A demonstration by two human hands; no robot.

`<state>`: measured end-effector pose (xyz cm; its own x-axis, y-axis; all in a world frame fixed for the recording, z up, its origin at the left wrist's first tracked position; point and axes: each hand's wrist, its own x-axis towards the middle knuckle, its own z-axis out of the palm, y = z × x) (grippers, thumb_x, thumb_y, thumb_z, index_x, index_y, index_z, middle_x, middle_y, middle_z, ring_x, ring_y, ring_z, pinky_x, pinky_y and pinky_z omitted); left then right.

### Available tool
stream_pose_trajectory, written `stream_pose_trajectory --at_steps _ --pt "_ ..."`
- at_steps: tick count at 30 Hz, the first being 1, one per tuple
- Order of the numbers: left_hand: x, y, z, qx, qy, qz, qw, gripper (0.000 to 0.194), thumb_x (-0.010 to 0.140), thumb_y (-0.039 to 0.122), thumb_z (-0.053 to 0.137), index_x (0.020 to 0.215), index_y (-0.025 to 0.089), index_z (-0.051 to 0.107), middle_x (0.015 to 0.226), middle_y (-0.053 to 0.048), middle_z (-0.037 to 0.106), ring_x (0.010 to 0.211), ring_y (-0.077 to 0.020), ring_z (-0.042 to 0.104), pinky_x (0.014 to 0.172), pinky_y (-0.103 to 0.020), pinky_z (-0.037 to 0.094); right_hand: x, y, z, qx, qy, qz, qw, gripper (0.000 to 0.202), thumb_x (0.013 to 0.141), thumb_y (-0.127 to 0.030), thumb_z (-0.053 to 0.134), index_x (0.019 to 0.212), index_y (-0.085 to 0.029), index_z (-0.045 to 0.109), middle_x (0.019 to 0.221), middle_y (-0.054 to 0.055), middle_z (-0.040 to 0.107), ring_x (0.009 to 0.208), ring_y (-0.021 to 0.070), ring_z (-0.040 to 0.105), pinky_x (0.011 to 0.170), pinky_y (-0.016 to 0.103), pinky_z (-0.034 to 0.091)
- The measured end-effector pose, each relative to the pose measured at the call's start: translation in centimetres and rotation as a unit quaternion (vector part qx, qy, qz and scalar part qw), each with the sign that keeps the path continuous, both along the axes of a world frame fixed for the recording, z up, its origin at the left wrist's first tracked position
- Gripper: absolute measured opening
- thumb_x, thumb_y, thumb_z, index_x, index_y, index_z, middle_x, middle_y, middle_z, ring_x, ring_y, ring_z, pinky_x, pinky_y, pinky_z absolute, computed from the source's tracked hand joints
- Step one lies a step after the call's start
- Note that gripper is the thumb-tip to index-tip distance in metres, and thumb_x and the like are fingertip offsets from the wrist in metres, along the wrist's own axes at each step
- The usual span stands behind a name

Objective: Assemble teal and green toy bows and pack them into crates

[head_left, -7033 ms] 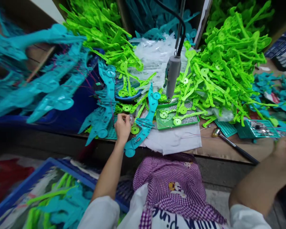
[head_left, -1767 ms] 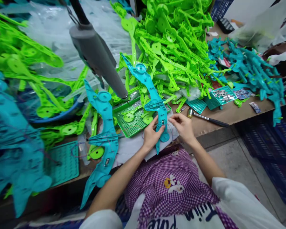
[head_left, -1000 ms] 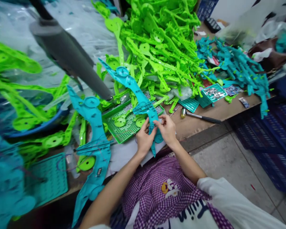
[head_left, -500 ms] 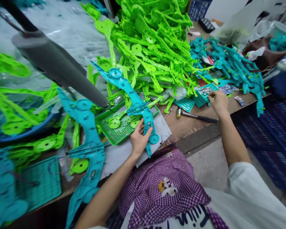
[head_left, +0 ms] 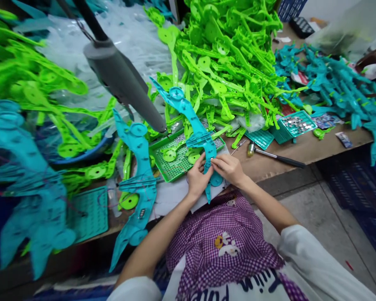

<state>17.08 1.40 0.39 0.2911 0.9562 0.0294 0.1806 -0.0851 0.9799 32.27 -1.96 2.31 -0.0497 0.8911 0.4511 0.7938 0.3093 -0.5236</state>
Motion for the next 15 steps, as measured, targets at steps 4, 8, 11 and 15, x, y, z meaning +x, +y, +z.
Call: stream_pose_trajectory --at_steps 4,8,11,15 --pt "0.0 0.1 -0.2 -0.008 0.001 0.000 1.000 0.059 0.079 0.029 0.072 0.135 0.019 0.058 0.113 -0.008 0.074 0.108 -0.0226 0.070 0.096 -0.038 0.057 1.1 -0.2 1.2 -0.024 -0.072 0.044 0.996 0.027 0.099 -0.028 0.048 0.105 -0.022 0.074 0.099 0.010 0.073 0.090 0.0207 0.068 0.079 0.036 0.058" --pt "0.1 0.0 -0.2 -0.009 0.000 0.012 1.000 0.057 0.079 0.030 0.073 0.133 0.019 0.060 0.113 -0.009 0.075 0.108 -0.0234 0.070 0.095 -0.039 0.058 -0.5 -1.9 1.4 -0.058 -0.129 0.009 0.990 0.036 0.098 -0.018 0.045 0.127 -0.021 0.065 0.116 0.013 0.071 0.106 0.0246 0.065 0.099 0.045 0.052" --pt "0.1 0.0 -0.1 -0.003 -0.003 0.015 1.000 0.054 0.079 0.031 0.072 0.130 0.019 0.062 0.113 -0.009 0.075 0.109 -0.0235 0.070 0.097 -0.039 0.057 -1.6 -3.6 1.1 -0.083 -0.105 -0.040 0.990 0.049 0.094 -0.012 0.045 0.141 -0.024 0.054 0.131 0.014 0.064 0.121 0.0275 0.058 0.113 0.056 0.038" --pt "0.0 0.1 0.2 -0.006 -0.026 -0.003 1.000 0.062 0.076 0.035 0.074 0.134 0.018 0.059 0.112 -0.008 0.075 0.103 -0.0224 0.071 0.095 -0.038 0.058 -1.0 -5.3 1.7 -0.052 0.087 -0.089 0.991 0.041 0.097 -0.021 0.045 0.134 -0.028 0.059 0.130 0.011 0.063 0.123 0.0243 0.058 0.109 0.049 0.045"
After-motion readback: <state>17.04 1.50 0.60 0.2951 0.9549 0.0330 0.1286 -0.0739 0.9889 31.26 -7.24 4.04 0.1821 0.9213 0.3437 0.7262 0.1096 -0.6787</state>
